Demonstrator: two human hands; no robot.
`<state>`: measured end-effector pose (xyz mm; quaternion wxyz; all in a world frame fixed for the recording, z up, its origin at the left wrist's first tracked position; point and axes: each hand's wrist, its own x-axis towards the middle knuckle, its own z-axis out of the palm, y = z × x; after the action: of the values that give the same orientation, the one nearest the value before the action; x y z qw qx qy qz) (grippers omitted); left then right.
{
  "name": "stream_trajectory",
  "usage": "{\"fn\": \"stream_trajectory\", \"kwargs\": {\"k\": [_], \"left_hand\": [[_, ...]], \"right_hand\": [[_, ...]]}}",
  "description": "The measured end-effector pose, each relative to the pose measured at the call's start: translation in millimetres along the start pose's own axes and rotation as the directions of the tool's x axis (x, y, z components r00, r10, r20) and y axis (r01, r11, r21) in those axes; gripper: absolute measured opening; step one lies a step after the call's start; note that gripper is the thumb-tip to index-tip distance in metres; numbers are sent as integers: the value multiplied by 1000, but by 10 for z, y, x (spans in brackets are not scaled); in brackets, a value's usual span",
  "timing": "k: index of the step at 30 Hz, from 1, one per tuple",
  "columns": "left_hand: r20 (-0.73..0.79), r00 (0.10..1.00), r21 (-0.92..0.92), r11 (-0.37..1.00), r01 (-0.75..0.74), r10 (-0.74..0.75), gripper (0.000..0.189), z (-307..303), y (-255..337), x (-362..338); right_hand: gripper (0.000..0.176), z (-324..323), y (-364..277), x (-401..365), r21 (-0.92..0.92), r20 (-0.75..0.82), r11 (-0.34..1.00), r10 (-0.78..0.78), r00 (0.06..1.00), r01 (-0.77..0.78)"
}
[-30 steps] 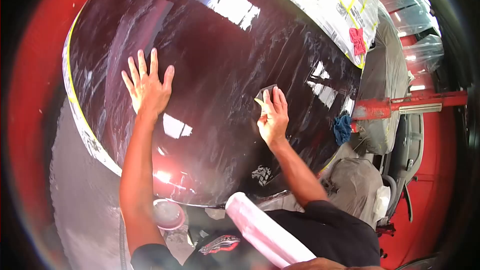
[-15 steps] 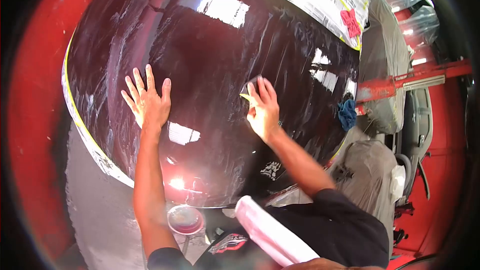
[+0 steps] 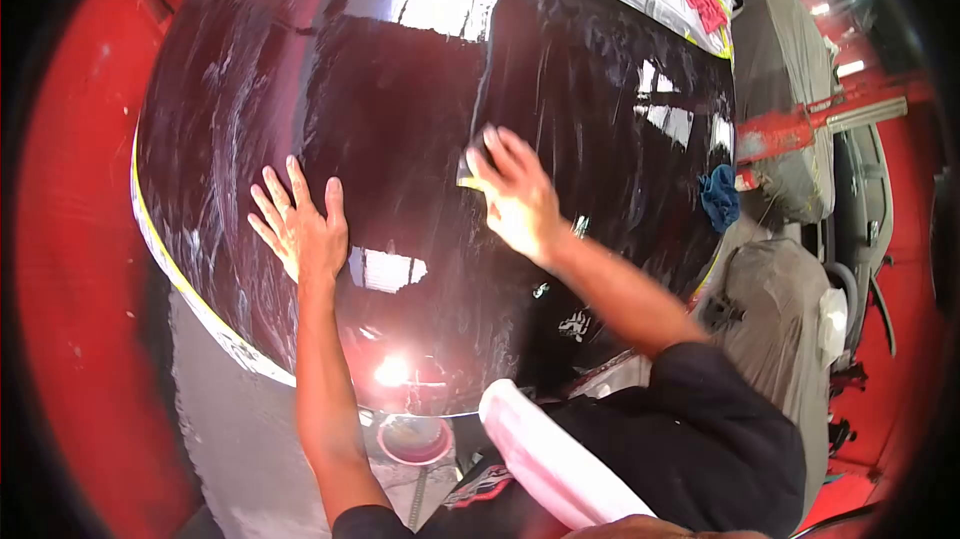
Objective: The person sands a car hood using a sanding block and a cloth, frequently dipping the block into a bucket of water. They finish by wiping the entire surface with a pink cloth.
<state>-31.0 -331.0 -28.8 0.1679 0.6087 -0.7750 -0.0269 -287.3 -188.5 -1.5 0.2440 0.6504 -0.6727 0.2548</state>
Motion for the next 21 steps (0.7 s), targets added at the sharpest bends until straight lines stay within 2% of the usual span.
{"fn": "stream_trajectory", "kwargs": {"k": [3,4,5,6,7,9,10,11,12,13,14,16,17,18,19,20,21], "left_hand": [[-1,1000,19,1000,1,-1,71,41,-19,10],[-13,1000,25,1000,1,0,71,39,-25,57],[-5,1000,22,1000,10,-10,72,19,-13,58],[18,1000,20,1000,7,-7,72,-5,2,10],[31,999,26,999,-20,19,72,-8,-8,-17],[31,1000,-14,1000,4,-3,74,24,-22,18],[19,1000,-26,1000,0,0,74,17,-12,16],[34,999,-24,1000,-20,21,74,10,-18,-38],[31,999,-17,1000,-10,10,74,13,-12,-7],[32,999,-6,1000,8,-8,74,23,-11,22],[17,1000,-22,1000,2,-1,74,37,-18,20],[22,1000,-2,1000,9,-9,74,40,-8,14],[30,999,17,1000,12,-13,74,40,-17,28],[20,1000,33,999,11,-12,74,54,-21,29],[29,999,37,999,27,-28,74,51,-18,17],[4,1000,-2,1000,15,-15,75,34,-8,8],[-20,1000,-36,999,-9,8,75,29,-6,5]], "right_hand": [[28,462,957,1067,160,-22,984,-79,997,82],[25,656,1190,1394,34,-134,981,-185,974,191],[27,785,1339,1668,-23,69,1000,18,997,-17],[29,937,1402,1818,-91,34,994,70,997,-66],[27,899,1346,1768,-77,-47,994,73,996,-76],[32,470,908,1239,-15,108,999,30,994,-29],[38,285,563,744,77,-22,997,12,1000,-10],[49,362,313,100,459,183,777,394,901,-432],[52,-39,8,-203,280,149,927,213,966,-248],[55,-396,-110,-383,89,159,995,19,987,-34],[55,-447,70,-294,93,162,995,30,986,-45],[63,-180,793,234,404,137,913,-8,991,-48],[60,23,1072,465,130,14,981,-145,989,142],[58,145,1323,676,344,-9,932,-121,993,117],[59,393,1579,886,138,-5,990,-38,999,39],[47,345,1480,1125,-81,87,992,105,991,-98],[32,550,1484,1181,-125,-72,984,119,990,-127]]}}
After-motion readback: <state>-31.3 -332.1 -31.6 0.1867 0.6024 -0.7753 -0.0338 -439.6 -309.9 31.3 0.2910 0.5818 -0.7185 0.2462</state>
